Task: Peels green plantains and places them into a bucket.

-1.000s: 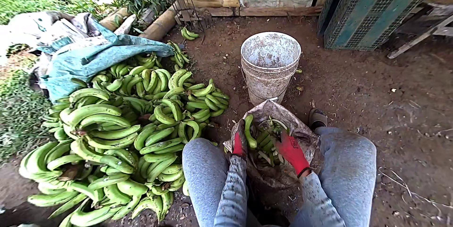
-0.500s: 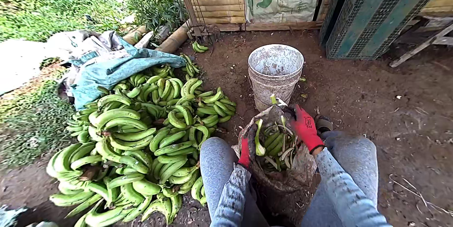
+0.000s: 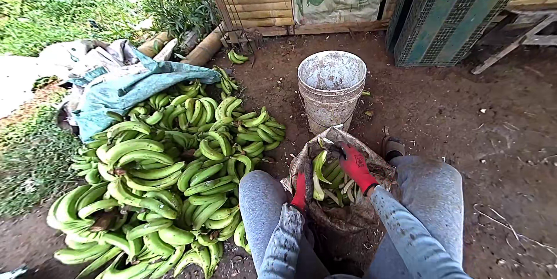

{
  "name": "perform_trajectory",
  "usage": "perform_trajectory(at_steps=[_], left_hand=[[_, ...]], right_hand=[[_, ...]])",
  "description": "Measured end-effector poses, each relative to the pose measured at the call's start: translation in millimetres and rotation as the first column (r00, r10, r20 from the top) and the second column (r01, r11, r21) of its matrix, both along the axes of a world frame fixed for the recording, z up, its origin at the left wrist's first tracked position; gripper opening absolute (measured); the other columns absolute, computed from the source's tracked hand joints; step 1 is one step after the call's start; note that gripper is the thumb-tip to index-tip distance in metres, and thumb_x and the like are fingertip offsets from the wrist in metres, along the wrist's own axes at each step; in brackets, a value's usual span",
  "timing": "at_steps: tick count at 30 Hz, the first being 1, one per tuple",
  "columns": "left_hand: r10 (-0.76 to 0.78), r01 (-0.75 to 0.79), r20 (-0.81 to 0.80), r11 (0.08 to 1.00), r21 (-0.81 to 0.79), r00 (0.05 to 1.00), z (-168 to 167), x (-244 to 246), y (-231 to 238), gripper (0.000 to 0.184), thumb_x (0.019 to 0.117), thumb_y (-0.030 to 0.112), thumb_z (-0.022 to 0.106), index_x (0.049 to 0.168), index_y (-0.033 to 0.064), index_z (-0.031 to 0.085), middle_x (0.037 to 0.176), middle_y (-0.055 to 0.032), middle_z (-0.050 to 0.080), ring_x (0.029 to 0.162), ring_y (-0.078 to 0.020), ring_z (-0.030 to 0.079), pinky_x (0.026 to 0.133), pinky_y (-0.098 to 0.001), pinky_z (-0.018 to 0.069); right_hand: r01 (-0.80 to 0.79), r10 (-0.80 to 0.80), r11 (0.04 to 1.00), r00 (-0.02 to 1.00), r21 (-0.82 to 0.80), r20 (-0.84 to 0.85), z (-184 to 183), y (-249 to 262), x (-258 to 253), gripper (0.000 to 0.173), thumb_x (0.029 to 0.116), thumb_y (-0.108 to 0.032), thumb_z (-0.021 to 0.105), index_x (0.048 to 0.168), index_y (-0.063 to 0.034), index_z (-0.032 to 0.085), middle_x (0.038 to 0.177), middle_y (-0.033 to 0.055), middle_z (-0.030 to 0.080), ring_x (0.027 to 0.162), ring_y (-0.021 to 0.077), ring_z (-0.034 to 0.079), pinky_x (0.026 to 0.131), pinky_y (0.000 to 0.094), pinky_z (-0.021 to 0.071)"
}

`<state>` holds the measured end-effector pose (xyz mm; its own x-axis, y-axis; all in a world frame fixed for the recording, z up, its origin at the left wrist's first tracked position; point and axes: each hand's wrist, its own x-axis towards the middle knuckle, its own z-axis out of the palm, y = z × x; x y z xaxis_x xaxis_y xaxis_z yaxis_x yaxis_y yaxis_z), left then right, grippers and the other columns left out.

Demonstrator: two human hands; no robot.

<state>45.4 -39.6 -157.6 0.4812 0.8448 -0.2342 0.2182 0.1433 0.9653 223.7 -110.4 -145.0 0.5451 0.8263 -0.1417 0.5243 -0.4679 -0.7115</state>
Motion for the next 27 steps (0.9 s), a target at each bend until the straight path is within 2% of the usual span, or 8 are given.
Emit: perform_trajectory(at_steps=[3,7,10,13,16,22,25,27], left_hand=[[0.135,-0.135,-0.063,0.991,0.001,0.989,0,-2,-2,0.041,0.1106,0.030,0.044,0.132,-0.0014,0.060,0.120,-0.0191,0.067,0.106,-0.0208,0.066,0.096,-0.0389,0.0537],[0.255,-0.252,0.074,0.967,-0.050,0.964,14,9,33,0.039,0.1114,0.026,0.042,0.128,-0.0036,0.061,0.109,-0.0169,0.068,0.093,-0.0188,0.066,0.085,-0.0358,0.0562],[0.151,-0.103,0.232,0.973,-0.206,0.961,8,10,45,0.039,0.1124,0.031,0.036,0.124,0.0024,0.060,0.094,-0.0095,0.067,0.076,-0.0141,0.065,0.068,-0.0299,0.0570],[-0.099,0.185,0.307,0.947,-0.263,0.947,-10,7,30,0.042,0.1124,0.033,0.033,0.125,0.0029,0.060,0.089,-0.0089,0.068,0.071,-0.0148,0.065,0.065,-0.0315,0.0582],[-0.104,0.136,0.187,0.977,-0.166,0.977,-17,2,18,0.043,0.1129,0.029,0.033,0.131,0.0012,0.060,0.105,-0.0116,0.069,0.089,-0.0151,0.067,0.082,-0.0333,0.0580],[0.237,-0.240,0.133,0.971,0.004,0.962,17,21,37,0.044,0.1137,0.026,0.029,0.138,-0.0020,0.054,0.122,-0.0184,0.064,0.106,-0.0185,0.063,0.095,-0.0354,0.0526],[0.076,-0.056,0.269,0.995,-0.080,0.960,-2,16,40,0.043,0.1132,0.030,0.030,0.128,0.0011,0.059,0.105,-0.0127,0.068,0.091,-0.0160,0.067,0.083,-0.0339,0.0572],[-0.181,0.181,0.067,0.984,0.000,0.981,-14,10,42,0.042,0.1123,0.028,0.035,0.136,0.0025,0.059,0.116,-0.0127,0.069,0.101,-0.0153,0.068,0.092,-0.0343,0.0561]], right_hand=[[0.053,-0.054,0.998,0.997,-0.022,-0.051,-2,3,11,0.041,0.1046,-0.022,0.052,0.143,-0.0090,0.056,0.132,0.0212,0.065,0.124,0.0352,0.062,0.109,0.0541,0.0461],[-0.214,0.274,0.951,0.918,0.224,-0.288,4,-20,-20,0.036,0.1017,-0.022,0.060,0.134,-0.0063,0.064,0.122,0.0123,0.071,0.110,0.0190,0.068,0.100,0.0394,0.0542],[-0.331,0.367,0.925,0.907,0.186,-0.207,9,-21,-29,0.036,0.1012,-0.021,0.059,0.134,-0.0084,0.065,0.128,0.0134,0.068,0.119,0.0210,0.064,0.108,0.0402,0.0494],[-0.118,0.116,0.993,0.992,0.026,0.046,18,-4,-1,0.041,0.1007,-0.015,0.056,0.141,-0.0078,0.061,0.138,0.0256,0.059,0.128,0.0407,0.058,0.111,0.0555,0.0441],[0.037,-0.038,0.999,0.996,0.009,0.082,25,0,21,0.040,0.1028,-0.019,0.057,0.142,-0.0120,0.059,0.133,0.0239,0.062,0.122,0.0416,0.061,0.104,0.0587,0.0484],[-0.269,0.270,0.963,0.962,0.035,-0.041,35,-32,-45,0.040,0.0998,-0.027,0.060,0.136,-0.0129,0.064,0.132,0.0181,0.063,0.121,0.0310,0.063,0.106,0.0488,0.0490],[-0.228,0.235,0.970,0.967,-0.080,0.093,29,-17,-35,0.046,0.0997,-0.020,0.057,0.145,-0.0108,0.057,0.142,0.0281,0.054,0.131,0.0445,0.054,0.110,0.0578,0.0429],[-0.111,0.125,0.989,0.980,-0.093,0.155,20,0,-7,0.046,0.1009,-0.017,0.054,0.146,-0.0098,0.056,0.144,0.0297,0.052,0.134,0.0468,0.051,0.112,0.0601,0.0400]])
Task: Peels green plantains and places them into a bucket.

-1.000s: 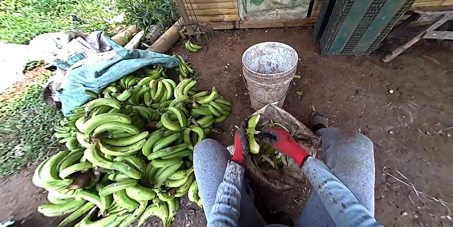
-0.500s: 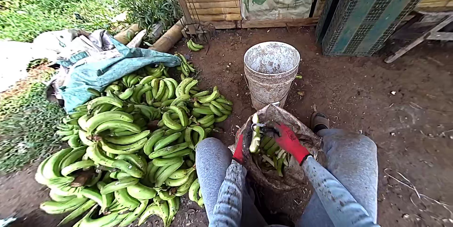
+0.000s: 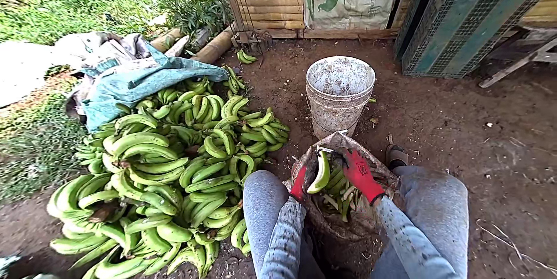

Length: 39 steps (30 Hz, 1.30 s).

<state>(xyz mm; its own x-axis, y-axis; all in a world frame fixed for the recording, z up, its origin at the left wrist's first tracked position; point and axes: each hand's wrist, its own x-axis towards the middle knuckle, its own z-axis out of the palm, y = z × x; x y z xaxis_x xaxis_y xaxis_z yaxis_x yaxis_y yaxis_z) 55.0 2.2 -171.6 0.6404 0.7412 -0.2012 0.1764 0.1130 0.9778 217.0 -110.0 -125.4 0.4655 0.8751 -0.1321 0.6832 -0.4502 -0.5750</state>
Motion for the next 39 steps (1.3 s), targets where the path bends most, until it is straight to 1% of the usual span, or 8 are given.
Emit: perform_trajectory(at_steps=[2,13,16,19,30,32,34,39], left_hand=[[-0.072,0.084,-0.179,0.995,0.059,0.981,-8,-2,-5,0.043,0.1117,0.026,0.039,0.141,0.0000,0.055,0.132,-0.0172,0.064,0.119,-0.0175,0.062,0.106,-0.0357,0.0486],[0.712,-0.618,0.185,0.687,-0.382,0.677,38,14,-11,0.039,0.1132,0.026,0.031,0.120,-0.0030,0.057,0.097,-0.0148,0.061,0.083,-0.0184,0.061,0.075,-0.0358,0.0537],[0.604,-0.443,0.333,0.778,-0.446,0.724,25,16,-12,0.039,0.1133,0.026,0.027,0.113,0.0020,0.058,0.088,-0.0080,0.067,0.077,-0.0139,0.067,0.070,-0.0310,0.0586],[0.400,-0.402,-0.041,0.907,-0.125,0.915,18,7,-4,0.045,0.1128,0.032,0.035,0.127,-0.0008,0.062,0.111,-0.0173,0.068,0.098,-0.0218,0.067,0.090,-0.0395,0.0551],[-0.006,0.118,-0.445,0.967,0.226,0.895,27,14,-43,0.046,0.1107,0.020,0.039,0.150,-0.0044,0.045,0.149,-0.0239,0.051,0.142,-0.0291,0.047,0.121,-0.0415,0.0320],[0.130,-0.121,-0.237,0.991,0.053,0.963,14,13,-30,0.042,0.1128,0.019,0.033,0.142,-0.0052,0.052,0.130,-0.0196,0.064,0.118,-0.0215,0.063,0.106,-0.0343,0.0476],[0.331,-0.273,0.122,0.898,-0.344,0.936,11,14,-11,0.050,0.1137,0.035,0.024,0.111,-0.0005,0.058,0.081,-0.0120,0.064,0.065,-0.0182,0.064,0.060,-0.0321,0.0576],[0.532,0.042,0.456,0.617,-0.786,0.713,33,13,4,0.060,0.1101,0.045,0.018,0.075,0.0105,0.052,0.055,-0.0015,0.054,0.046,-0.0108,0.057,0.046,-0.0236,0.0508]], right_hand=[[0.107,-0.107,0.994,0.994,0.016,-0.003,-6,9,25,0.043,0.1026,-0.016,0.053,0.145,-0.0093,0.057,0.141,0.0297,0.055,0.133,0.0469,0.052,0.111,0.0612,0.0394],[-0.108,0.108,0.994,0.993,0.002,-0.043,17,-23,-48,0.044,0.0991,-0.023,0.060,0.142,-0.0119,0.061,0.141,0.0285,0.055,0.130,0.0461,0.053,0.109,0.0595,0.0419],[-0.069,0.069,0.997,0.997,-0.015,-0.031,13,-12,-35,0.044,0.1004,-0.022,0.057,0.143,-0.0092,0.059,0.139,0.0273,0.057,0.129,0.0433,0.056,0.109,0.0554,0.0442],[-0.121,0.121,0.992,0.993,-0.037,-0.004,9,-20,-33,0.044,0.0990,-0.024,0.059,0.142,-0.0165,0.061,0.142,0.0260,0.055,0.132,0.0430,0.054,0.110,0.0565,0.0424],[-0.031,0.019,0.989,0.996,-0.146,-0.084,-23,16,22,0.041,0.1053,-0.023,0.050,0.143,-0.0104,0.059,0.137,0.0234,0.061,0.130,0.0376,0.057,0.111,0.0540,0.0429],[0.039,-0.046,0.994,0.997,-0.105,-0.063,-22,11,20,0.041,0.1041,-0.022,0.051,0.142,-0.0090,0.060,0.137,0.0244,0.060,0.129,0.0394,0.058,0.110,0.0555,0.0435],[-0.008,0.012,0.999,0.994,0.039,-0.111,-7,-3,6,0.040,0.1011,-0.019,0.056,0.140,-0.0081,0.062,0.136,0.0238,0.060,0.128,0.0384,0.057,0.111,0.0532,0.0426],[-0.295,0.314,0.925,0.949,0.239,-0.044,7,-27,-11,0.037,0.0942,-0.021,0.067,0.130,-0.0138,0.072,0.134,0.0228,0.063,0.131,0.0402,0.055,0.116,0.0546,0.0359]])
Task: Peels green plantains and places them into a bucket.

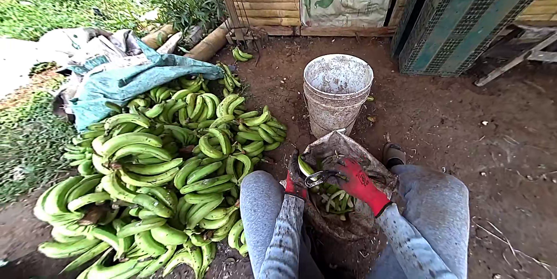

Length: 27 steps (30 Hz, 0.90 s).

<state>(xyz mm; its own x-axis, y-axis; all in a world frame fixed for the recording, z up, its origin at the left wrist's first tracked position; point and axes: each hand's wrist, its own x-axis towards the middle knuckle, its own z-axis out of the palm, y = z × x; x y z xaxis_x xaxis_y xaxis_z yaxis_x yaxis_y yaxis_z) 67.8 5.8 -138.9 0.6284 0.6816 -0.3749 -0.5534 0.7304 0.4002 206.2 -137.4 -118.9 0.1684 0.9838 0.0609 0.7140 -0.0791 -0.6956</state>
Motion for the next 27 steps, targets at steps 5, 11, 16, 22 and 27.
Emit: perform_trajectory(at_steps=[5,11,16,22,27], left_hand=[[0.175,0.051,-0.412,0.875,0.481,0.894,-21,2,-17,0.033,0.1124,0.022,0.031,0.114,0.0042,0.059,0.088,-0.0069,0.065,0.073,-0.0101,0.065,0.067,-0.0249,0.0570],[0.269,0.484,-0.821,0.699,0.527,0.504,-24,4,-41,0.044,0.1122,0.021,0.038,0.144,-0.0066,0.049,0.138,-0.0258,0.058,0.127,-0.0274,0.057,0.111,-0.0401,0.0432],[0.098,-0.006,-0.360,0.969,0.247,0.928,-47,5,-5,0.039,0.1114,0.029,0.031,0.107,0.0036,0.060,0.080,-0.0082,0.064,0.064,-0.0139,0.063,0.057,-0.0292,0.0558],[-0.107,0.191,-0.243,0.916,0.352,0.964,-33,9,-6,0.034,0.1117,0.021,0.034,0.114,0.0017,0.062,0.082,-0.0049,0.065,0.066,-0.0091,0.062,0.062,-0.0235,0.0553],[0.212,0.267,-0.619,0.763,0.588,0.756,-40,3,-29,0.038,0.1122,0.022,0.036,0.133,-0.0009,0.058,0.112,-0.0135,0.068,0.094,-0.0138,0.066,0.086,-0.0305,0.0565]], right_hand=[[0.075,-0.060,0.986,0.993,-0.149,0.103,4,19,-6,0.040,0.1002,-0.019,0.057,0.139,-0.0125,0.066,0.139,0.0264,0.059,0.135,0.0439,0.052,0.118,0.0580,0.0320],[0.350,-0.361,0.874,0.932,-0.337,0.031,-28,39,7,0.041,0.1050,-0.024,0.052,0.142,-0.0091,0.060,0.136,0.0238,0.061,0.128,0.0381,0.059,0.110,0.0531,0.0450],[0.190,-0.222,0.967,0.955,-0.169,-0.196,-11,17,26,0.037,0.0977,-0.022,0.064,0.133,-0.0128,0.069,0.129,0.0152,0.067,0.121,0.0269,0.063,0.108,0.0450,0.0480],[-0.090,0.060,0.977,0.986,-0.195,-0.155,-6,13,23,0.036,0.0966,-0.030,0.069,0.131,-0.0199,0.071,0.132,0.0128,0.066,0.125,0.0257,0.060,0.113,0.0454,0.0441],[0.295,-0.312,0.919,0.950,-0.262,-0.025,-31,26,10,0.044,0.1004,-0.028,0.060,0.142,-0.0124,0.061,0.140,0.0226,0.059,0.129,0.0380,0.057,0.111,0.0531,0.0432]])
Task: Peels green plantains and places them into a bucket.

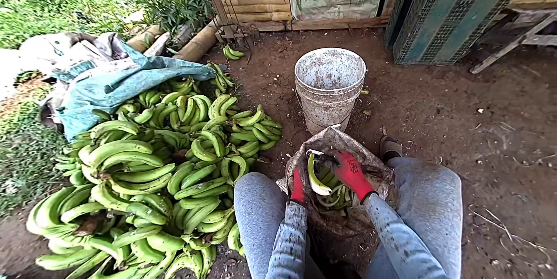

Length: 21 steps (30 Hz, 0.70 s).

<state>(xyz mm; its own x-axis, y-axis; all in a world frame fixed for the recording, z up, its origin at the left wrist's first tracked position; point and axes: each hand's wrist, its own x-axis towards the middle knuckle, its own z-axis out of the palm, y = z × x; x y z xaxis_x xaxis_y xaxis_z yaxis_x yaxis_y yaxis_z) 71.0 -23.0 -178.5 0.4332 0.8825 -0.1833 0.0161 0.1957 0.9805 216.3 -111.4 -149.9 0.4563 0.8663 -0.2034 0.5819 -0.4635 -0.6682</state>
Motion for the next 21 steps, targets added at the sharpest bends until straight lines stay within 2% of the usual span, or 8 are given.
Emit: perform_trajectory(at_steps=[3,6,11,13,15,16,18,21], left_hand=[[0.138,-0.104,-0.369,0.988,0.110,0.919,14,-2,-11,0.038,0.1089,0.019,0.048,0.135,-0.0073,0.057,0.130,-0.0256,0.063,0.121,-0.0285,0.061,0.108,-0.0427,0.0460],[0.375,-0.292,-0.157,0.874,0.387,0.914,70,23,11,0.033,0.1086,0.017,0.044,0.124,-0.0052,0.064,0.111,-0.0192,0.067,0.096,-0.0217,0.064,0.089,-0.0387,0.0520],[0.127,-0.066,-0.022,0.648,0.759,0.992,175,112,109,0.056,0.1069,0.028,0.045,0.156,0.0029,0.036,0.155,-0.0207,0.044,0.144,-0.0250,0.042,0.119,-0.0387,0.0326],[0.046,0.024,-0.080,0.709,0.705,0.996,154,124,112,0.056,0.1078,0.029,0.045,0.158,0.0057,0.034,0.158,-0.0183,0.041,0.145,-0.0229,0.041,0.119,-0.0380,0.0341],[0.039,0.112,-0.277,0.853,0.510,0.960,86,110,88,0.046,0.1082,0.033,0.049,0.147,0.0073,0.048,0.132,-0.0171,0.061,0.110,-0.0227,0.065,0.093,-0.0424,0.0566],[0.000,0.207,-0.470,0.897,0.390,0.883,43,96,72,0.043,0.1076,0.035,0.050,0.136,0.0038,0.054,0.120,-0.0219,0.064,0.103,-0.0303,0.067,0.088,-0.0488,0.0564],[-0.229,0.422,-0.843,0.907,-0.003,0.487,-20,76,53,0.048,0.1057,0.029,0.051,0.138,-0.0062,0.053,0.137,-0.0289,0.058,0.130,-0.0389,0.056,0.110,-0.0547,0.0433],[-0.292,0.385,-0.954,0.889,-0.248,0.060,-86,49,31,0.054,0.1006,0.030,0.058,0.140,-0.0059,0.053,0.145,-0.0254,0.053,0.137,-0.0367,0.051,0.111,-0.0532,0.0433]], right_hand=[[0.200,-0.199,0.979,0.980,-0.029,0.030,-7,1,4,0.045,0.1012,-0.029,0.060,0.141,-0.0086,0.060,0.139,0.0261,0.058,0.129,0.0418,0.057,0.110,0.0549,0.0441],[0.182,-0.176,0.980,0.981,-0.083,0.083,15,0,11,0.043,0.0999,-0.028,0.062,0.139,-0.0098,0.062,0.139,0.0266,0.058,0.130,0.0438,0.055,0.109,0.0571,0.0438],[0.153,-0.138,0.977,0.985,-0.151,0.104,34,-4,9,0.040,0.1019,-0.035,0.060,0.137,-0.0169,0.064,0.134,0.0227,0.061,0.125,0.0418,0.059,0.105,0.0580,0.0463],[0.233,-0.223,0.968,0.969,-0.091,0.110,46,-8,14,0.039,0.1023,-0.034,0.060,0.136,-0.0152,0.065,0.131,0.0231,0.063,0.121,0.0416,0.062,0.101,0.0572,0.0490],[0.302,-0.294,0.951,0.950,-0.073,0.102,56,-13,21,0.041,0.1025,-0.034,0.060,0.138,-0.0132,0.063,0.130,0.0236,0.064,0.120,0.0412,0.063,0.101,0.0570,0.0496],[0.323,-0.317,0.944,0.944,-0.068,0.090,58,-15,25,0.041,0.1024,-0.032,0.061,0.138,-0.0119,0.063,0.130,0.0241,0.064,0.120,0.0416,0.063,0.101,0.0573,0.0493],[0.332,-0.327,0.940,0.943,-0.080,0.066,59,-17,29,0.041,0.1024,-0.033,0.061,0.138,-0.0122,0.062,0.130,0.0227,0.064,0.119,0.0394,0.064,0.102,0.0555,0.0491],[0.289,-0.289,0.948,0.957,-0.134,0.020,56,-19,26,0.043,0.1032,-0.035,0.058,0.141,-0.0138,0.060,0.133,0.0203,0.063,0.120,0.0356,0.064,0.103,0.0520,0.0493]])
